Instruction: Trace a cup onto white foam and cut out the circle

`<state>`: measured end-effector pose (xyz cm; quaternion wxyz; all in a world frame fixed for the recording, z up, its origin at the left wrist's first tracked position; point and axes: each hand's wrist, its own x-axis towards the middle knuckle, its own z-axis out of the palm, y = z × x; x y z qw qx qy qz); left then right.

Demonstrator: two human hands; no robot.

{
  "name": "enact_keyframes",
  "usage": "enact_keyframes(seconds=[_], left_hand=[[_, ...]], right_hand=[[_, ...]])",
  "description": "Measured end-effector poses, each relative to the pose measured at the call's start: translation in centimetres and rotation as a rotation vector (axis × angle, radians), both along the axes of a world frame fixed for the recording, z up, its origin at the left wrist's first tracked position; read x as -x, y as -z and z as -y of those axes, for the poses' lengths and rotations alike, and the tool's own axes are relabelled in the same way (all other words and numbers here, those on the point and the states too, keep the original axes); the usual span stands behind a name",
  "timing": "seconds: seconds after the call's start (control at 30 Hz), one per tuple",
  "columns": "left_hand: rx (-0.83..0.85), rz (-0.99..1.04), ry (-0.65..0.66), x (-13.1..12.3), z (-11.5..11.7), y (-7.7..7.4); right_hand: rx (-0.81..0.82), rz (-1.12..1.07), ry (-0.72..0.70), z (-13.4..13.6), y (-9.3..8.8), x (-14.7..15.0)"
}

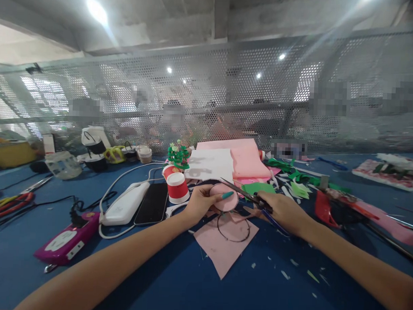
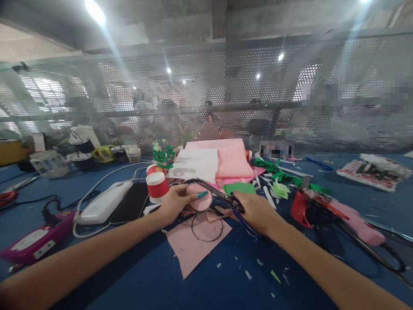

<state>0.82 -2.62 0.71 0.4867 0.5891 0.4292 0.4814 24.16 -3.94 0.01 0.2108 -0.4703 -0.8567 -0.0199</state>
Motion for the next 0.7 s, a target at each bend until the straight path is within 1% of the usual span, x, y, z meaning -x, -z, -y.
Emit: enact_keyframes(seconds=[0.13,0.3,0.43,0.53,0.7], left_hand=[[-0.010,0.016,0.017,-0.1,0.1,-0.2],[0.030,0.044,0.004,0.0,-0.2,0.0],[-0.014,0.165,-0.033,0.2,-0.8,0.4],[-0.068,0.250,-0.030,0.3,-1.0,0.5],[-0.150,0.333,-0.003,0.3,-0.9,0.4]], right_hand=[[-0.009,0.006,0.008,0.1,0.0,0.1],[-0.055,-0.001,0.019,0.0,-0.1,0.0],[-0.059,-0.087,0.148,-0.4,-0.3,-0.4],[-0.041,-0.163,0.237,-0.7,-0.4,-0.9],[-0.094,-0.281,0.264,-0.8,-0.3,-1.2]])
